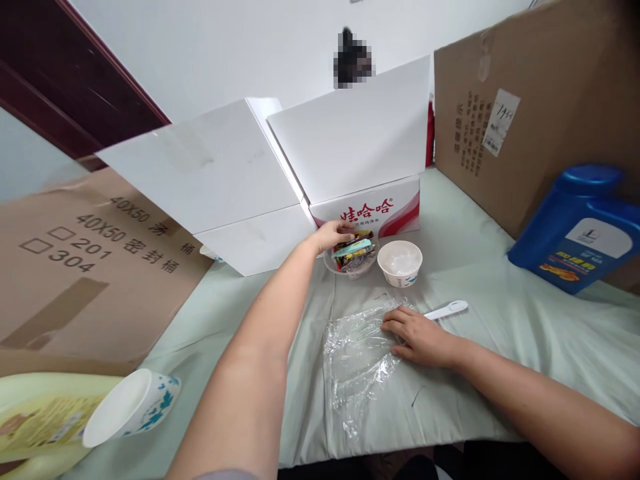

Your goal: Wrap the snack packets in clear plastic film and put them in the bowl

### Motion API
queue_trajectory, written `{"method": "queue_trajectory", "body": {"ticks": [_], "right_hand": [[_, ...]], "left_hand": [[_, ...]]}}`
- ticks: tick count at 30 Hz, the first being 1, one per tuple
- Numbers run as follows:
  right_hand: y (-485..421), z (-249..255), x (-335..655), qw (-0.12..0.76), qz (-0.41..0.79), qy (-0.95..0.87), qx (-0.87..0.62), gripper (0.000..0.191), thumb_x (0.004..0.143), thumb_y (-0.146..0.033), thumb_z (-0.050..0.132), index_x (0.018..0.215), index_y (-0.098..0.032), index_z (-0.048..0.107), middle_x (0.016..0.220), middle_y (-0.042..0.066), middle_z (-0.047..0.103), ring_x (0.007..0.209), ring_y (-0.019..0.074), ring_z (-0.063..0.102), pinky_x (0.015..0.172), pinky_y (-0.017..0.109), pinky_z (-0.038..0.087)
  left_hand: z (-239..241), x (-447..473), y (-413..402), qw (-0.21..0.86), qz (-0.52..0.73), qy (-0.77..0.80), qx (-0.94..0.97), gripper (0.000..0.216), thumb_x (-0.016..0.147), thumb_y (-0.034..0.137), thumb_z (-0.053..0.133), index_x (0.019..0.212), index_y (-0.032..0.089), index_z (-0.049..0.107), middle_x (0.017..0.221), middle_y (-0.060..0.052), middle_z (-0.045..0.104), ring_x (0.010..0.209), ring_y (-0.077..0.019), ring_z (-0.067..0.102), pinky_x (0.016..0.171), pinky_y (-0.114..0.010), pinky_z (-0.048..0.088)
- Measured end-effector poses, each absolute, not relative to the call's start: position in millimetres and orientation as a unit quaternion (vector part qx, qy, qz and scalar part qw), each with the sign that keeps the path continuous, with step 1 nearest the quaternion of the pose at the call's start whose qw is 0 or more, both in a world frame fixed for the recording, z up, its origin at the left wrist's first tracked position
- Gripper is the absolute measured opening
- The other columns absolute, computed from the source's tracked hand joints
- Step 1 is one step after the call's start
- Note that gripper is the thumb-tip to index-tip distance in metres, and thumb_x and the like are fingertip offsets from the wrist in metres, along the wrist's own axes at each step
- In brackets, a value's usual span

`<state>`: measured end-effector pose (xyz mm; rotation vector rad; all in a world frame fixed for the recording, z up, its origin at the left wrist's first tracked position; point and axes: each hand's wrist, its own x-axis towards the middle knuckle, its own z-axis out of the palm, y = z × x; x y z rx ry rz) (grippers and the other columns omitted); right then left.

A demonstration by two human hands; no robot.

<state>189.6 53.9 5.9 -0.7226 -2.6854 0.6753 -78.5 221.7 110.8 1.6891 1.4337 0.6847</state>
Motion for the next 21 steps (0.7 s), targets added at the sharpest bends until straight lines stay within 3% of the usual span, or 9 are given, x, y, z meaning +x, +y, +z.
{"method": "queue_trajectory", "body": {"ticks": [3, 8, 15, 17, 21], "right_hand": [[54.4, 6.1, 189.2, 0.138, 0.231, -0.930, -0.251, 0.038, 0.082, -0.026, 0.066, 0.118, -0.014, 0.063, 0.122, 0.014, 0.060, 0.112, 0.0274, 0.052, 0.099, 0.042, 0.043], [54.8, 6.3, 189.3, 0.141, 0.230, -0.930, -0.248, 0.037, 0.082, -0.026, 0.067, 0.117, -0.015, 0.064, 0.121, 0.014, 0.061, 0.110, 0.0276, 0.053, 0.097, 0.043, 0.044], [55.4, 6.9, 189.7, 0.143, 0.229, -0.931, -0.247, 0.036, 0.082, -0.026, 0.067, 0.117, -0.015, 0.065, 0.120, 0.014, 0.061, 0.110, 0.0277, 0.053, 0.098, 0.043, 0.045], [55.9, 7.4, 189.9, 0.141, 0.229, -0.932, -0.243, 0.037, 0.082, -0.026, 0.067, 0.117, -0.014, 0.064, 0.121, 0.014, 0.061, 0.111, 0.0276, 0.053, 0.098, 0.043, 0.044], [55.3, 6.2, 191.1, 0.141, 0.222, -0.935, -0.237, 0.039, 0.085, -0.028, 0.065, 0.121, -0.015, 0.063, 0.124, 0.014, 0.060, 0.114, 0.0275, 0.053, 0.100, 0.043, 0.043]], "left_hand": [[109.5, -86.1, 215.6, 0.394, 0.300, 0.560, 0.664, 0.043, 0.071, 0.036, 0.072, 0.107, 0.014, 0.069, 0.108, -0.011, 0.072, 0.099, -0.0240, 0.064, 0.092, -0.040, 0.049], [102.4, -95.0, 206.8, 0.345, 0.285, 0.568, 0.691, 0.039, 0.065, 0.029, 0.075, 0.102, 0.016, 0.072, 0.105, -0.009, 0.073, 0.096, -0.0234, 0.065, 0.089, -0.038, 0.050], [99.8, -98.8, 210.0, 0.211, 0.311, 0.646, 0.664, 0.005, 0.067, 0.020, 0.072, 0.068, 0.018, 0.068, 0.077, -0.005, 0.071, 0.083, -0.0235, 0.064, 0.089, -0.039, 0.048], [105.3, -95.1, 205.3, 0.191, 0.318, 0.650, 0.663, 0.001, 0.071, 0.020, 0.068, 0.071, 0.018, 0.069, 0.080, -0.005, 0.071, 0.083, -0.0230, 0.063, 0.089, -0.037, 0.048], [115.4, -77.7, 161.0, 0.110, 0.384, 0.646, 0.650, 0.018, 0.083, 0.022, 0.054, 0.096, 0.018, 0.067, 0.104, -0.007, 0.067, 0.097, -0.0210, 0.060, 0.093, -0.034, 0.045]]}}
